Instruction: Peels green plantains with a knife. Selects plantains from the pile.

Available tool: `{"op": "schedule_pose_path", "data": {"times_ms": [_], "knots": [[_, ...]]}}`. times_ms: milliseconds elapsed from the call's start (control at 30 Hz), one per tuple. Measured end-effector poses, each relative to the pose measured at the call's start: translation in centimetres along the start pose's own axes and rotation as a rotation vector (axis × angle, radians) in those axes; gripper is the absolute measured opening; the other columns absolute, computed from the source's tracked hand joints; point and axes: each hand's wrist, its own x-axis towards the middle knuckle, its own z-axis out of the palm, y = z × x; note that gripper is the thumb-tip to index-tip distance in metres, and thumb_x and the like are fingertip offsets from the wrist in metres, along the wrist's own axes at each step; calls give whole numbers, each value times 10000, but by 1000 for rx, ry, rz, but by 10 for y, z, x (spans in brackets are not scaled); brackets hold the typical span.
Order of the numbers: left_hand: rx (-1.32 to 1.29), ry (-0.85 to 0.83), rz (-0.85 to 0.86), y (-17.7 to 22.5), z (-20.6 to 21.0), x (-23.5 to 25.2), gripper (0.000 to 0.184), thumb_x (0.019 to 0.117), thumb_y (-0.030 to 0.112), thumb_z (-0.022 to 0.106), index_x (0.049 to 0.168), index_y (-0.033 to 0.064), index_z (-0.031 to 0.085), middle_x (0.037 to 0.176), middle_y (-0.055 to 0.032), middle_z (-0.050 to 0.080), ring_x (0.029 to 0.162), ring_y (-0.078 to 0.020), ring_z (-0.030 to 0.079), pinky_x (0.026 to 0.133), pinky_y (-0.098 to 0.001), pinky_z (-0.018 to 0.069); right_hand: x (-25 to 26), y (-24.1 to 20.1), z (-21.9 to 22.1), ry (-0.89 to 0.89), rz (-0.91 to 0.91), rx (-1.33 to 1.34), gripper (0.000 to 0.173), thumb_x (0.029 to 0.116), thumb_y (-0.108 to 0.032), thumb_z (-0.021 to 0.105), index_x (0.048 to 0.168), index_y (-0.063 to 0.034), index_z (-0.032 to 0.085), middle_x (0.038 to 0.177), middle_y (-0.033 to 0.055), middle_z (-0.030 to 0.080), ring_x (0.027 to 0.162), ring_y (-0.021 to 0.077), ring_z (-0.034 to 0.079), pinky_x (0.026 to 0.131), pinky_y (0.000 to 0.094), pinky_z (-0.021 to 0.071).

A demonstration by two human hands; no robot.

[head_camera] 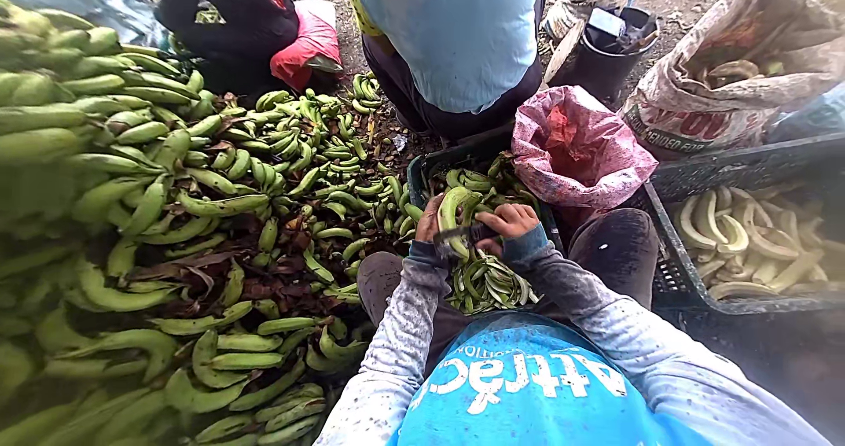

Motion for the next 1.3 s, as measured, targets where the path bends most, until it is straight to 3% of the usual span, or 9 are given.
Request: {"op": "schedule_pose_path", "data": {"times_ms": [167, 233, 533, 667, 767, 900, 1100, 1167, 1300], "knots": [[29, -184, 319, -20, 1, -12, 330, 1085, 332, 356, 1206, 168, 616, 860, 11, 675, 637, -55, 628, 553, -213, 549, 55, 14, -4, -248, 594, 311, 514, 1048, -417, 539, 1419, -65, 589, 1282, 283, 641, 1227, 473, 598, 1032, 670, 439], [-17, -206, 298, -16, -2, -15, 369, 1067, 326, 328, 1060, 158, 656, 829, -10, 691, 659, -93, 659, 576, -254, 569, 59, 31, 11, -219, 740, 547, 510, 1085, -379, 456, 1428, -13, 550, 1356, 288, 603, 1308, 429, 555, 1118, 612, 388], [-16, 18, -5, 11, -6, 10, 455, 1083, 403, 244, 899, 135, 562, 645, -4, 560, 486, -96, 546, 432, -220, 468, 20, 30, -6, -90, -190, 102, 592, 910, -682, 552, 1162, -189, 762, 877, 135, 690, 841, 359, 677, 776, 566, 526], [-47, -71, 336, -28, 8, 2, 420, 1102, 338, 223, 1011, 153, 588, 747, 18, 647, 604, -61, 614, 533, -215, 524, 54, 23, -23, -115, 204, 70, 508, 924, -472, 713, 1270, -101, 717, 1080, 267, 691, 1042, 478, 651, 918, 659, 487], [-65, -117, 466, -47, -4, -4, 385, 1071, 361, 311, 1064, 170, 644, 816, 14, 691, 657, -72, 658, 587, -246, 573, 74, 44, -19, -72, 573, 229, 558, 1006, -508, 547, 1345, -77, 649, 1244, 262, 675, 1188, 459, 627, 1014, 676, 446], [19, 223, 497, -37, -36, 4, 446, 1099, 477, 275, 1100, 182, 610, 770, 23, 629, 611, -76, 601, 549, -247, 535, 60, 90, -3, -48, 538, 238, 674, 959, -647, 509, 1295, -89, 681, 1195, 250, 697, 1131, 453, 658, 962, 681, 469], [43, 733, 417, -16, -73, 21, 479, 1104, 379, 395, 1452, 57, 458, 1421, -188, 532, 1267, -311, 553, 1010, -547, 481, 48, 133, -54, 90, 1137, 691, 428, 1110, -223, 429, 1334, 124, 540, 1200, 265, 621, 1028, 200, 602, 970, 320, 473], [99, 729, 407, -22, -60, 24, 474, 1105, 373, 407, 1445, 50, 473, 1427, -180, 536, 1274, -298, 553, 1018, -529, 483, 43, 142, -61, 102, 1238, 665, 450, 1127, -279, 354, 1322, 84, 535, 1068, 170, 593, 850, 124, 550, 834, 267, 470], [351, 511, 374, -42, -6, 22, 414, 1067, 392, 515, 1323, 73, 577, 1180, -100, 652, 1013, -175, 644, 869, -391, 558, 36, 122, -35, -27, 1071, 617, 434, 1092, -193, 453, 1358, 138, 543, 1339, 336, 588, 1280, 361, 573, 1130, 445, 410]]}}
